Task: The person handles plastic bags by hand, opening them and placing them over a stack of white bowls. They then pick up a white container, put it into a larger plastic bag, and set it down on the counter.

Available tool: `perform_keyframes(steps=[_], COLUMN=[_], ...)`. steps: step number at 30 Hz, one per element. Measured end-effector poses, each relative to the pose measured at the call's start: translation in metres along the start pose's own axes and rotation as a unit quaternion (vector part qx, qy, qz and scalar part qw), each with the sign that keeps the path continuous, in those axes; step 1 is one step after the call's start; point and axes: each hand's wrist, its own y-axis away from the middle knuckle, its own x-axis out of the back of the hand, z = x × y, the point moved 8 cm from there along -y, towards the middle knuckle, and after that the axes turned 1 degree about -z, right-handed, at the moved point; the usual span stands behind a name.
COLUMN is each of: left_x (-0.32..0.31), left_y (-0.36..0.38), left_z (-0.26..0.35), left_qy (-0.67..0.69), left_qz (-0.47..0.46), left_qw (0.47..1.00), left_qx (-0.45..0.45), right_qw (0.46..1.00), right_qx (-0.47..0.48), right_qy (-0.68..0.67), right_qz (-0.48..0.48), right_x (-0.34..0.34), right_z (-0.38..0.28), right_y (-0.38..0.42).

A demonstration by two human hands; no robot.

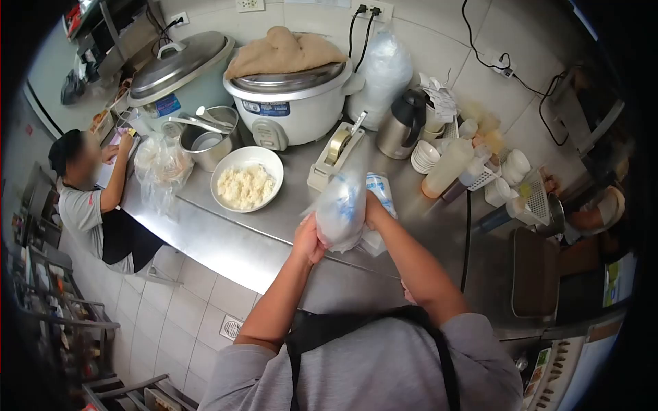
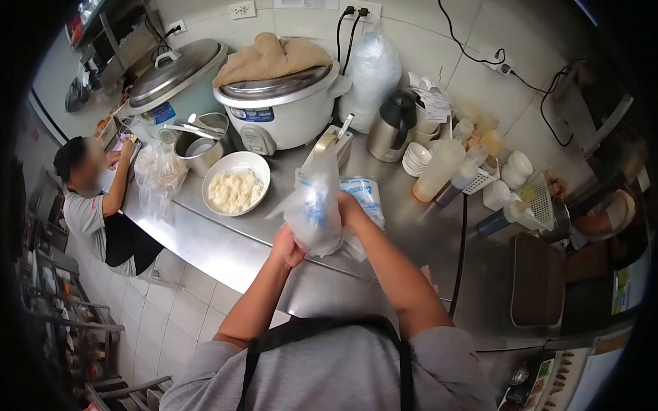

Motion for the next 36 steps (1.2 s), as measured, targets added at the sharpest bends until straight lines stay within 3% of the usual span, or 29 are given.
perform_keyframes(steps=[2,4,6,7,8,10,12,13,15,18,22,25,26,29,30,31,34,36], left_x=[0.017,0.024,0.029,0.027,0.020,-0.018,-0.097,-0.112,-0.096,-0.079,-0.048,-0.023,-0.015,0.027,0.027,0.020,-0.013,-0.044], left_y=[-0.017,-0.020,-0.013,-0.011,-0.010,0.003,0.034,0.031,0.001,0.001,-0.002,-0.003,0.008,0.050,0.064,0.077,0.086,0.078], left_z=[-0.003,0.000,0.022,0.040,0.065,0.096,0.119,0.115,0.088,0.075,0.049,0.017,0.009,-0.036,-0.045,-0.053,-0.065,-0.065], left_qy=[-0.032,-0.086,-0.245,-0.321,-0.308,-0.310,-0.339,-0.379,-0.404,-0.391,-0.257,-0.490,-0.570,-0.756,-0.777,-0.796,-0.729,-0.702], left_qz=[0.018,0.042,0.118,0.150,0.096,-0.037,-0.186,-0.199,-0.128,-0.113,-0.087,-0.075,-0.076,0.008,0.003,-0.002,-0.114,-0.186], left_qw=[0.999,0.995,0.962,0.935,0.936,0.899,0.828,0.828,0.860,0.841,0.892,0.802,0.727,0.587,0.576,0.532,0.604,0.600], left_qx=[-0.003,-0.023,-0.022,-0.027,-0.139,-0.308,-0.407,-0.364,-0.285,-0.356,-0.362,-0.332,-0.376,-0.289,-0.256,-0.289,-0.300,-0.335], right_qw=[0.996,0.982,0.862,0.923,0.962,0.902,0.885,0.874,0.902,0.885,0.852,0.857,0.840,0.800,0.795,0.785,0.707,0.595], right_qx=[0.011,0.134,0.319,0.283,0.241,0.425,0.457,0.472,0.431,0.460,0.496,0.441,0.439,0.238,0.261,0.283,0.093,0.103], right_qy=[-0.085,0.134,0.393,0.259,0.119,-0.046,0.025,0.062,0.030,0.070,0.144,0.251,0.309,0.544,0.532,0.520,0.633,0.696], right_qz=[0.009,0.007,0.031,0.044,0.053,-0.057,-0.085,-0.099,-0.019,0.004,0.081,0.086,0.077,0.081,0.132,0.182,0.300,0.387], right_x=[0.008,0.009,0.009,0.021,0.030,0.014,-0.032,-0.054,-0.047,-0.040,-0.021,-0.018,-0.013,0.006,0.025,0.046,0.122,0.145], right_z=[0.018,0.000,-0.027,-0.037,-0.045,-0.094,-0.113,-0.114,-0.077,-0.056,-0.028,-0.027,-0.020,-0.020,-0.027,-0.026,0.028,0.070], right_y=[-0.016,-0.014,0.008,0.014,0.019,0.064,0.095,0.101,0.072,0.063,0.053,0.068,0.064,0.105,0.129,0.156,0.199,0.198])
